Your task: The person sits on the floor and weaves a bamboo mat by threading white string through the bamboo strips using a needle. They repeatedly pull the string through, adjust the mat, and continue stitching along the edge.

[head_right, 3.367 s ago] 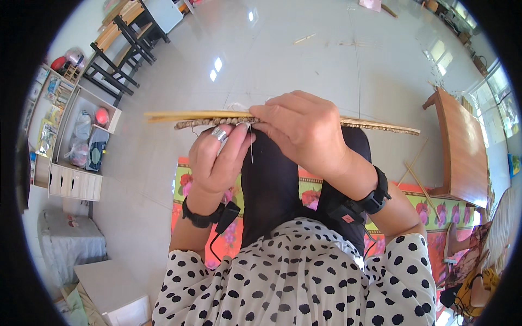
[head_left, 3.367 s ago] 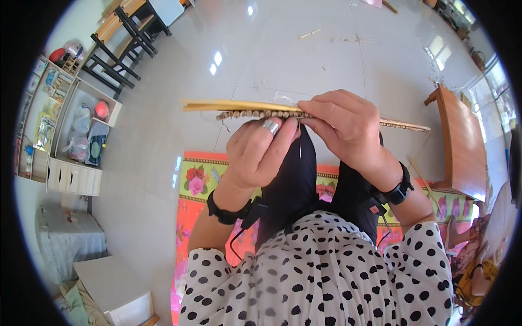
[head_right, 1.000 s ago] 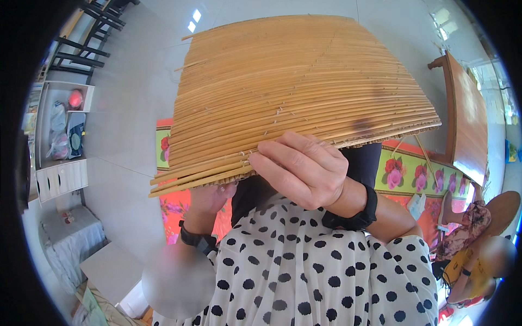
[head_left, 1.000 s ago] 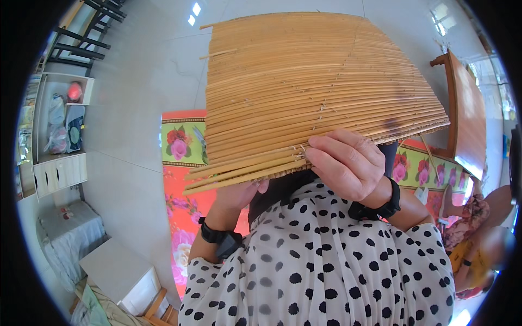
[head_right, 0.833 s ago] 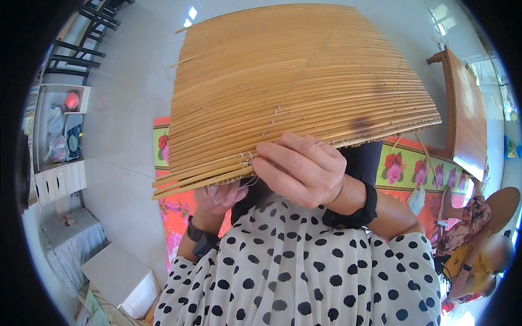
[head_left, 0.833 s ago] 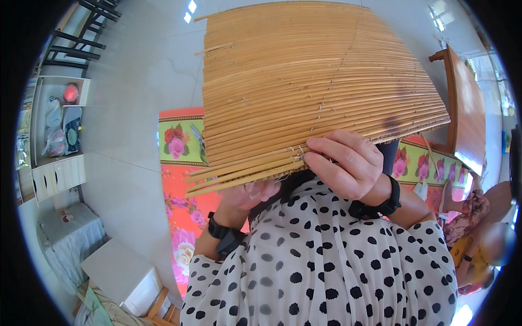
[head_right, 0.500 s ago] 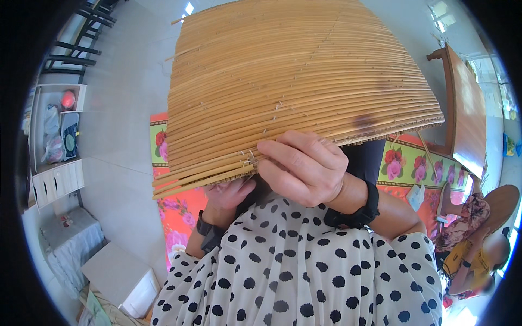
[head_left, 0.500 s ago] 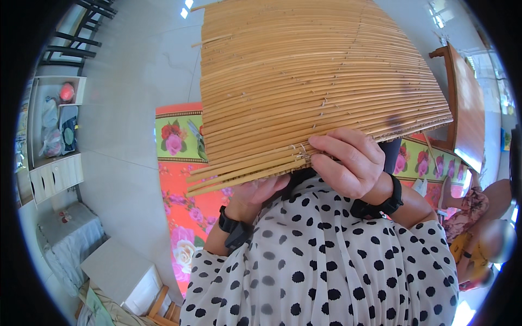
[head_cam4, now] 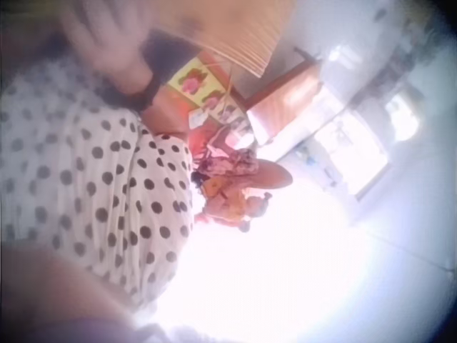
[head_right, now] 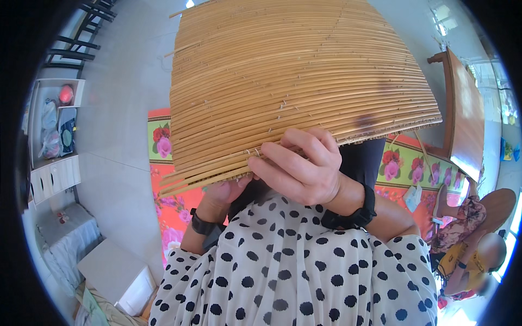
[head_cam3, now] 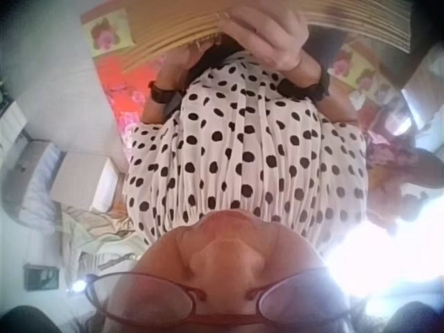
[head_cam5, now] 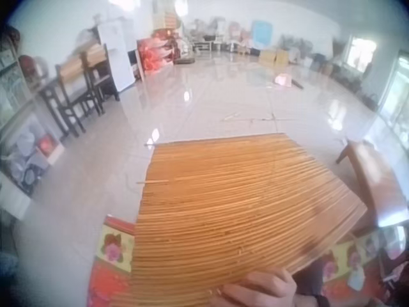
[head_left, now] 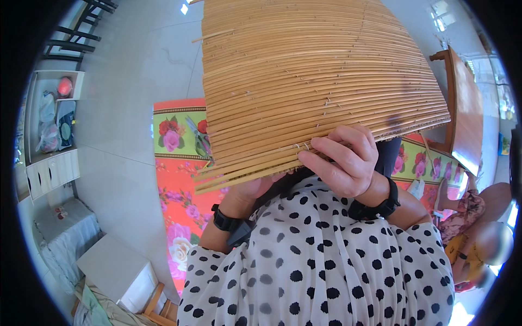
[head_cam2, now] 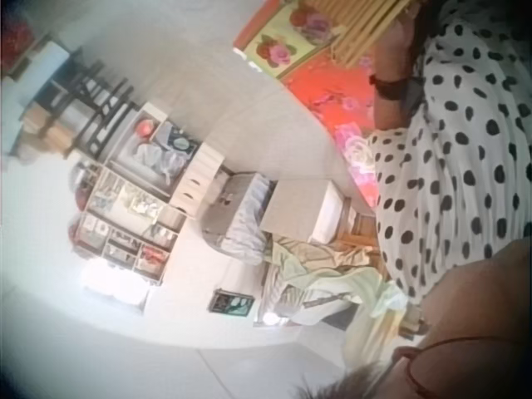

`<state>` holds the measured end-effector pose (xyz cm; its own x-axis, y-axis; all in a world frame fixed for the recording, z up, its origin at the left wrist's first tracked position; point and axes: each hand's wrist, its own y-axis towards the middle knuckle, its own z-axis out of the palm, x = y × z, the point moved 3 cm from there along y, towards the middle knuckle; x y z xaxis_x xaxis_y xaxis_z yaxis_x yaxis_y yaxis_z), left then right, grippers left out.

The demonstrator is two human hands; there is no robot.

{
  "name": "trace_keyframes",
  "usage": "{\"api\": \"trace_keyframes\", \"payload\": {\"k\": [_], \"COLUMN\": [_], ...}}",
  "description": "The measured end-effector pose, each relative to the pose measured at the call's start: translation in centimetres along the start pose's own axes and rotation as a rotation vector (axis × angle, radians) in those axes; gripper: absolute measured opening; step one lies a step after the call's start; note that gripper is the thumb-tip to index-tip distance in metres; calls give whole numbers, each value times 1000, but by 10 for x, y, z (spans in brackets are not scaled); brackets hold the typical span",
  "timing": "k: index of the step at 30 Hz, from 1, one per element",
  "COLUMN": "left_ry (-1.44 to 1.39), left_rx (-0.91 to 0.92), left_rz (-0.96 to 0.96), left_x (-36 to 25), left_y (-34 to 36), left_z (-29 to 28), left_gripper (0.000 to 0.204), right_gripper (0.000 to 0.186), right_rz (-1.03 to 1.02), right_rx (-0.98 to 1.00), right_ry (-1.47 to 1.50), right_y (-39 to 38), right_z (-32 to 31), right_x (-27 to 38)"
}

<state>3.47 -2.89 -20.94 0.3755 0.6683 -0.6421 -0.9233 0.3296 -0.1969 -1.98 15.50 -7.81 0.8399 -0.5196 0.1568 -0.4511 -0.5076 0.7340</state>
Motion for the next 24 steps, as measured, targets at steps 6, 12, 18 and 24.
{"api": "trace_keyframes", "payload": {"k": [6, 12, 18, 24], "left_ry": [-139, -183, -228, -320], "left_rx": [59, 7, -158, -113], "left_rz": [57, 59, 57, 56], "left_x": [-8, -15, -17, -14], "left_y": [5, 4, 6, 8], "left_z": [-1, 7, 18, 12], "left_gripper": [63, 55, 54, 56], "right_gripper": [32, 30, 31, 39], "right_rz": [15, -26, -45, -51], "right_rx": [-76, -112, -139, -74], "right_ry": [99, 117, 118, 98], "right_y": [-8, 0, -2, 4], "right_z": [5, 0, 1, -2], "right_x": [-8, -8, -11, -7]}}
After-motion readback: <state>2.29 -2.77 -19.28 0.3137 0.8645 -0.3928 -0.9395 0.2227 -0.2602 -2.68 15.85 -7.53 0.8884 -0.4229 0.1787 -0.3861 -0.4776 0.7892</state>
